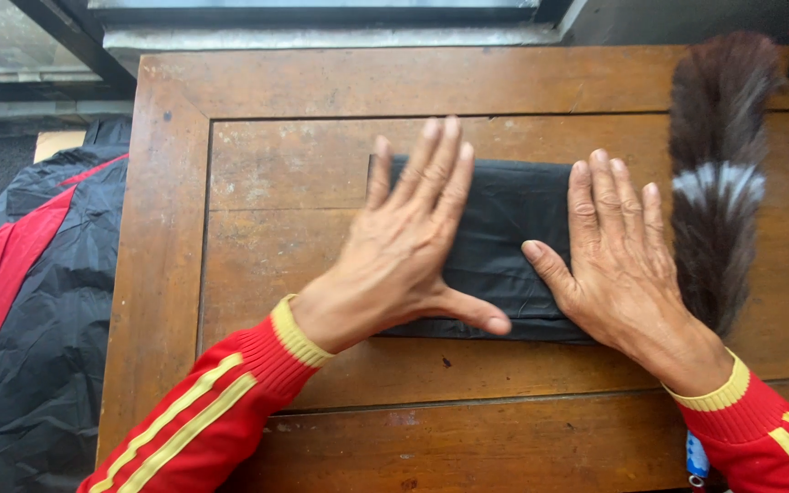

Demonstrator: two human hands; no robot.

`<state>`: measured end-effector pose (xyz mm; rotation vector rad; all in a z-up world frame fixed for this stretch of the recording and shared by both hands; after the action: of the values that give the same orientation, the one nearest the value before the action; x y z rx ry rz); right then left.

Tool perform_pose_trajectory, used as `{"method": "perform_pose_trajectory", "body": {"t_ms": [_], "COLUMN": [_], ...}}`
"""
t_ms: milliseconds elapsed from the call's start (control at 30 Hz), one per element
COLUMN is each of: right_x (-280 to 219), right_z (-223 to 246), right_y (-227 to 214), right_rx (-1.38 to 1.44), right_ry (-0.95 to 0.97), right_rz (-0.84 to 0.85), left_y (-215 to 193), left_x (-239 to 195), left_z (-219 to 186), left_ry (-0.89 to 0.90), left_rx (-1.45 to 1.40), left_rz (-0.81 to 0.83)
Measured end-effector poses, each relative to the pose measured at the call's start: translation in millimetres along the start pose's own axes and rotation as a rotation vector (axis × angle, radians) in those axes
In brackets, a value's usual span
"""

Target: The person uses a feather duster to clean a large piece of black and red fabric laid out on a wooden table. They brush the surface repeatedly, fold the fabric into a smaller rectangular shape, and continue dusting the folded item.

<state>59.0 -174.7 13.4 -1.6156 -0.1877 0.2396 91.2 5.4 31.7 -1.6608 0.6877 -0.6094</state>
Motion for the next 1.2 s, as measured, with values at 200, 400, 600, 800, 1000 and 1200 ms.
{"method": "perform_pose_trajectory", "body": {"t_ms": [200,400,600,800,1000,1200], "right_x": [7.2,31.3,28.7,14.8,0.1,-3.0], "right_z": [28.2,102.3,85.8,43.9,-6.2,-16.1], "right_y": [-18.8,-20.5,-9.1,-5.5,7.1,11.0], "right_rx": [0.07,0.271,0.291,0.12,0.255,0.312], "right_ry": [0.015,-0.179,-0.173,-0.079,0.073,0.106], "right_rz": [-0.036,-0.091,-0.055,-0.036,0.08,0.123], "left_y": [27.8,46.9,41.1,26.1,21.5,18.4], "left_x": [3.0,7.1,4.7,2.1,1.3,1.0], "left_z": [-10.1,-5.7,-3.4,-6.3,-7.5,-7.8], "left_ry": [0.012,-0.053,-0.042,0.002,0.013,0.028], "left_rx": [-0.006,0.198,0.108,0.009,-0.018,-0.021], "left_rz": [-0.115,-0.007,0.004,-0.044,-0.043,-0.034]}}
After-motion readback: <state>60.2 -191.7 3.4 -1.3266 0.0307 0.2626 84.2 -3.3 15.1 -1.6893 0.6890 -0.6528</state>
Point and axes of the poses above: each hand's wrist, its own x-axis towards the middle knuckle, its own y-axis out of the palm, z = x × y, the point moved 6 cm from there along x, towards the middle knuckle, and after that the axes turned 13 degrees about z, right-handed, at the moved point
